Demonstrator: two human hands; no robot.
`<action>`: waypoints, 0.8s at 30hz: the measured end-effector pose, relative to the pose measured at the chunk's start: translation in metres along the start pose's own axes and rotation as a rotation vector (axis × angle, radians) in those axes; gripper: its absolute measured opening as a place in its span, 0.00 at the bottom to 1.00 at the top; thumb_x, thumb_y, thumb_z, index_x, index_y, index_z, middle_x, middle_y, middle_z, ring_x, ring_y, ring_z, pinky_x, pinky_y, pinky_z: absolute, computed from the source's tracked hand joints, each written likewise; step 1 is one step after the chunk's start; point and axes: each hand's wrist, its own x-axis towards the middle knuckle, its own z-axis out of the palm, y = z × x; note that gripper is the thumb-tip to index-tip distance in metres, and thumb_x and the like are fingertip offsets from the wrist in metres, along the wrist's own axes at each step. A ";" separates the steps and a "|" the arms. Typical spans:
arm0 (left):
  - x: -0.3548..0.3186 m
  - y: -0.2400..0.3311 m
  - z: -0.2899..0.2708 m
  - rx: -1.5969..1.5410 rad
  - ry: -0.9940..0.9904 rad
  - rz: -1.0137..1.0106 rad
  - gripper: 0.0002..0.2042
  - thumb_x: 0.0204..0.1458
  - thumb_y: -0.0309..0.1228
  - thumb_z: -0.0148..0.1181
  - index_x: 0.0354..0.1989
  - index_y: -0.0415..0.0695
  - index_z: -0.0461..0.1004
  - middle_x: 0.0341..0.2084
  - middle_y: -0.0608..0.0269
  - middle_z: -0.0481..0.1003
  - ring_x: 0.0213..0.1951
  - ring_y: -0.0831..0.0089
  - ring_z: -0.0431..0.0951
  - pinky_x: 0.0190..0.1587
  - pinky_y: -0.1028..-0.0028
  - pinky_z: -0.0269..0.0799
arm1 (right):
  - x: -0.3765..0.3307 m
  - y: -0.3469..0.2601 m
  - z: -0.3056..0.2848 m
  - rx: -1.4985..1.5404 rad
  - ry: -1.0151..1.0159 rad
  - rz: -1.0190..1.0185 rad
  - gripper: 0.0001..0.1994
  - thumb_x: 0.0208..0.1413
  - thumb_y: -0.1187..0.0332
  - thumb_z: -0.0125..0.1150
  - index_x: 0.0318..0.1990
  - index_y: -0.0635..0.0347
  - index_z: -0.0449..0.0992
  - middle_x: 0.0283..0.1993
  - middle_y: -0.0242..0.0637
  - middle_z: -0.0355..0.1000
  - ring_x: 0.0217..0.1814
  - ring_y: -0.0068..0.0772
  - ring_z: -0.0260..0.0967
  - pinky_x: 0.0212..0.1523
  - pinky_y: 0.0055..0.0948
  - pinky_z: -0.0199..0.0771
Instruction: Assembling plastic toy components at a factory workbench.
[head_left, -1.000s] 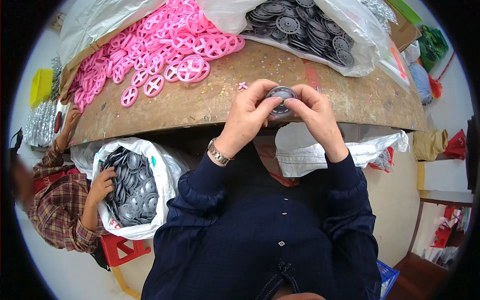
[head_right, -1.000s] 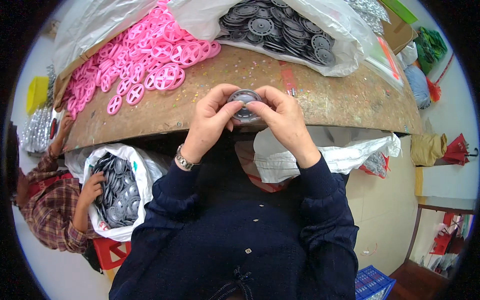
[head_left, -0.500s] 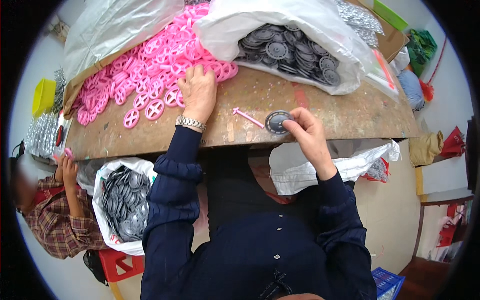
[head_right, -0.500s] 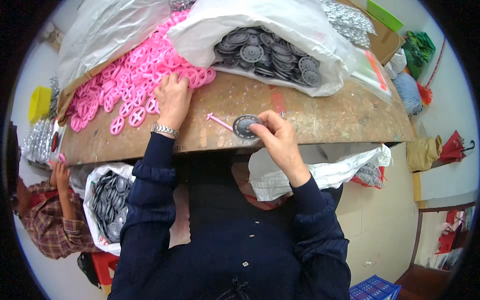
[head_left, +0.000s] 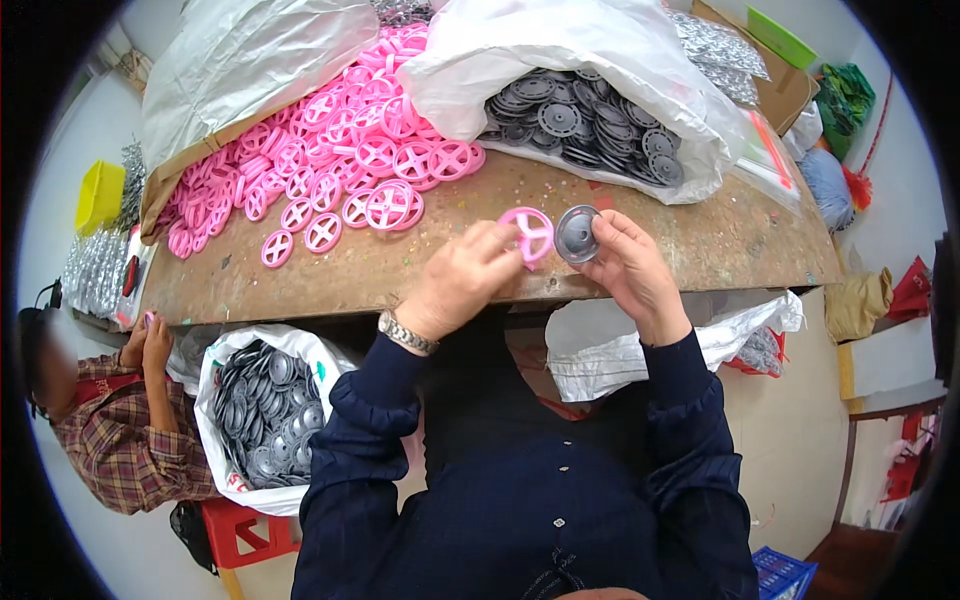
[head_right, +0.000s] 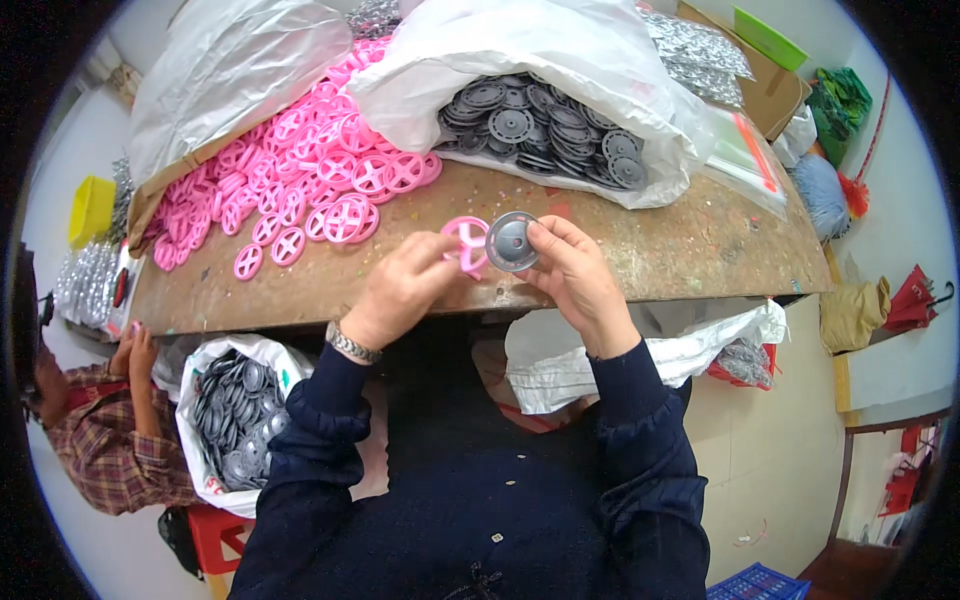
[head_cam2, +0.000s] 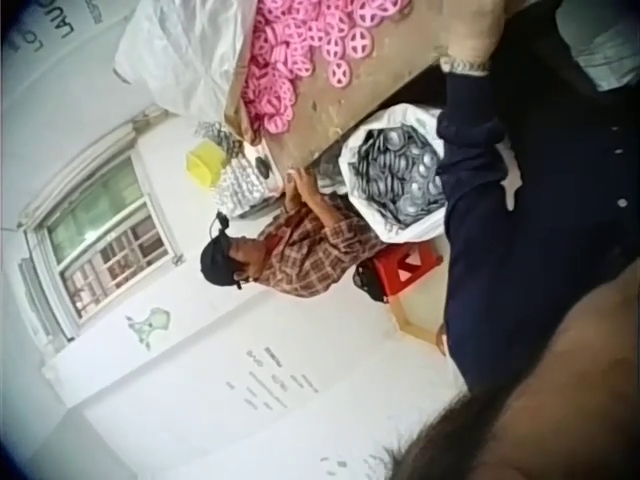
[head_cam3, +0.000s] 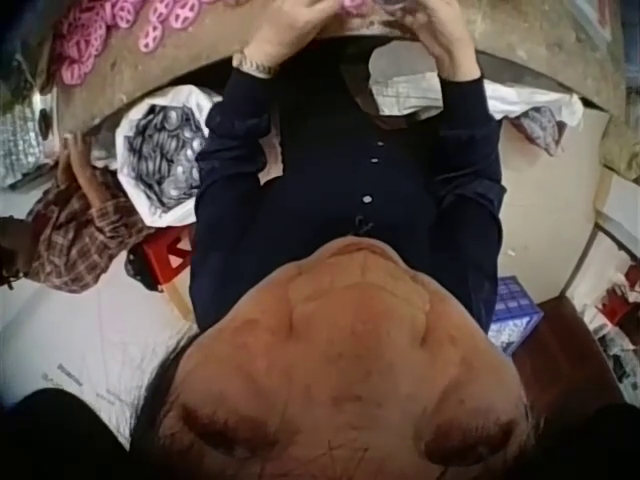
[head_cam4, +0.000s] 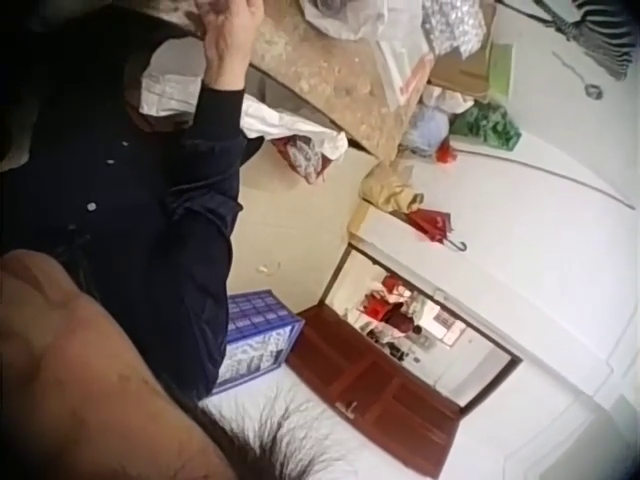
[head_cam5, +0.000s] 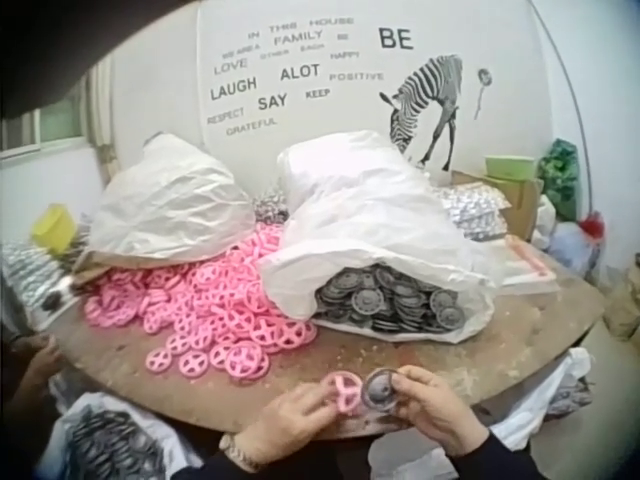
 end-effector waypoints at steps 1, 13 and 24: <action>0.001 0.009 -0.001 -0.047 0.026 0.018 0.11 0.46 0.24 0.60 0.39 0.43 0.74 0.47 0.58 0.74 0.46 0.59 0.76 0.43 0.66 0.77 | 0.000 0.001 0.003 0.004 0.003 0.010 0.06 0.65 0.63 0.57 0.41 0.54 0.74 0.41 0.29 0.76 0.44 0.22 0.74 0.49 0.31 0.75; -0.004 0.044 0.016 -0.969 0.385 -0.720 0.20 0.60 0.26 0.56 0.60 0.38 0.62 0.50 0.55 0.72 0.41 0.71 0.78 0.37 0.76 0.79 | -0.009 0.019 0.016 -0.171 0.009 -0.047 0.05 0.65 0.65 0.58 0.42 0.54 0.73 0.41 0.28 0.75 0.42 0.19 0.74 0.45 0.26 0.76; -0.008 0.059 0.027 -1.484 0.230 -0.876 0.15 0.63 0.25 0.52 0.57 0.38 0.65 0.41 0.59 0.76 0.33 0.75 0.80 0.33 0.78 0.80 | -0.014 0.040 0.023 -0.498 0.084 -0.393 0.06 0.61 0.72 0.62 0.41 0.63 0.72 0.35 0.27 0.74 0.37 0.13 0.70 0.38 0.17 0.70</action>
